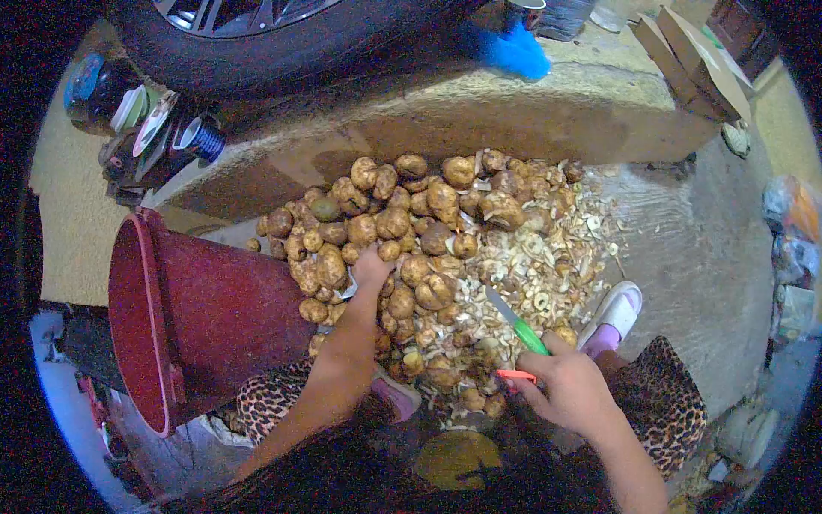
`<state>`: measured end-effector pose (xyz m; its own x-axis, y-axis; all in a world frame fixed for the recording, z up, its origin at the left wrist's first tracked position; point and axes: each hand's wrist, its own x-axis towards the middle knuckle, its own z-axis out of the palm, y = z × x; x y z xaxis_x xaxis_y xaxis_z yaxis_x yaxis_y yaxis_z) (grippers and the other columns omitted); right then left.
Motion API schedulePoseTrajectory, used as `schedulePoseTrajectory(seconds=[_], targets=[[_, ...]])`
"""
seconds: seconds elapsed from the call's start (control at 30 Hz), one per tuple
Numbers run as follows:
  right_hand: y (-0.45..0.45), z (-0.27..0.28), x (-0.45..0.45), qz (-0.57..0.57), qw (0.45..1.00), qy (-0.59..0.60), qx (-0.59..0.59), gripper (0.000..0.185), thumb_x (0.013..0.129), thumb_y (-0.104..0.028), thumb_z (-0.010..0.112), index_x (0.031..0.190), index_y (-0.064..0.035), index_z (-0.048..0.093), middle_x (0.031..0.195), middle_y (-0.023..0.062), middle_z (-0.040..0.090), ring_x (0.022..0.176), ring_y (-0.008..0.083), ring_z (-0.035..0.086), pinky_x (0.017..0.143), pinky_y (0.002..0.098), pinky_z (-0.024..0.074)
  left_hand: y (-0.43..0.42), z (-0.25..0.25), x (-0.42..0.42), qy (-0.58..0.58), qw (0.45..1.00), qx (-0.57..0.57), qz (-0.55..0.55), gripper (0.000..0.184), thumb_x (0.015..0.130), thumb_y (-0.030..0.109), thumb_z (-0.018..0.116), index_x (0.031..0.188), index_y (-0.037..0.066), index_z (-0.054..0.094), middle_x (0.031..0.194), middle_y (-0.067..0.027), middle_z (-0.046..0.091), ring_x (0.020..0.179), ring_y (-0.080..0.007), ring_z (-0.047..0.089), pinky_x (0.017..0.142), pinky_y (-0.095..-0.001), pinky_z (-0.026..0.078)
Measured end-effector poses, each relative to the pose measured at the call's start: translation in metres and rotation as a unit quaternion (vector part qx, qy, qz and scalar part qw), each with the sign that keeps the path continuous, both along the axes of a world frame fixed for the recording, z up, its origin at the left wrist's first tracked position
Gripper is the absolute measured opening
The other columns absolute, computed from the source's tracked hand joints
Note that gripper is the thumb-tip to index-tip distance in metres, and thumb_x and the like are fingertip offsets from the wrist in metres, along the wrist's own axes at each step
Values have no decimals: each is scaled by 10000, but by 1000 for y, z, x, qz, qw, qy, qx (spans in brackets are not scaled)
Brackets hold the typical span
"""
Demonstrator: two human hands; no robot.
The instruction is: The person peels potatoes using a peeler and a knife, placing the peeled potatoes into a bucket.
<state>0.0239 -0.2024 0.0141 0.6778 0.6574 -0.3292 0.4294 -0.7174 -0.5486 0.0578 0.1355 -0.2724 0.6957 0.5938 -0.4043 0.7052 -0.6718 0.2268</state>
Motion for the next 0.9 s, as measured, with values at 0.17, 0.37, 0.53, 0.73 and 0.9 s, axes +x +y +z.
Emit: schedulePoseTrajectory(seconds=[0.17, 0.37, 0.53, 0.73, 0.9], targets=[[0, -1, 5, -9, 1000, -19, 23, 165, 737, -215, 626, 771, -68, 559, 734, 141, 484, 678, 324, 541, 597, 415, 448, 13, 39, -19, -177, 955, -201, -124, 516, 651, 163, 736, 1084, 55, 476, 1156, -126, 488, 973, -251, 548, 817, -349, 468], [14, 5, 21, 7, 996, -64, 55, 210, 757, -266, 603, 813, -67, 570, 762, 160, 509, 718, 338, 551, 640, 431, 453, 6, 102, 2, -314, 758, -570, -30, 520, 693, 17, 656, 1129, 44, 373, 1106, -109, 503, 956, -226, 549, 791, -336, 480], [10, -3, 25, -19, 992, -83, 89, 256, 763, -292, 613, 819, -44, 583, 777, 160, 524, 722, 333, 532, 633, 401, 428, -37, 240, -40, -248, 569, -782, 63, 573, 747, 112, 583, 1257, 112, 325, 1150, -149, 487, 999, -316, 549, 763, -392, 514], [14, -11, 28, -171, 944, 93, 266, 256, 821, -276, 586, 849, -23, 561, 739, 71, 561, 711, 200, 547, 652, 316, 435, -78, 286, -85, -327, 413, -841, 123, 470, 849, 467, 442, 1140, 100, 469, 899, -174, 573, 585, -275, 543, 468, -304, 459], [9, 4, 21, -295, 732, 383, 480, 206, 886, -243, 502, 966, -54, 522, 805, 64, 604, 616, 148, 593, 484, 273, 499, -98, 297, -110, -330, 451, -810, 177, 429, 852, 485, 442, 951, 80, 546, 787, -156, 577, 545, -239, 515, 436, -276, 432]])
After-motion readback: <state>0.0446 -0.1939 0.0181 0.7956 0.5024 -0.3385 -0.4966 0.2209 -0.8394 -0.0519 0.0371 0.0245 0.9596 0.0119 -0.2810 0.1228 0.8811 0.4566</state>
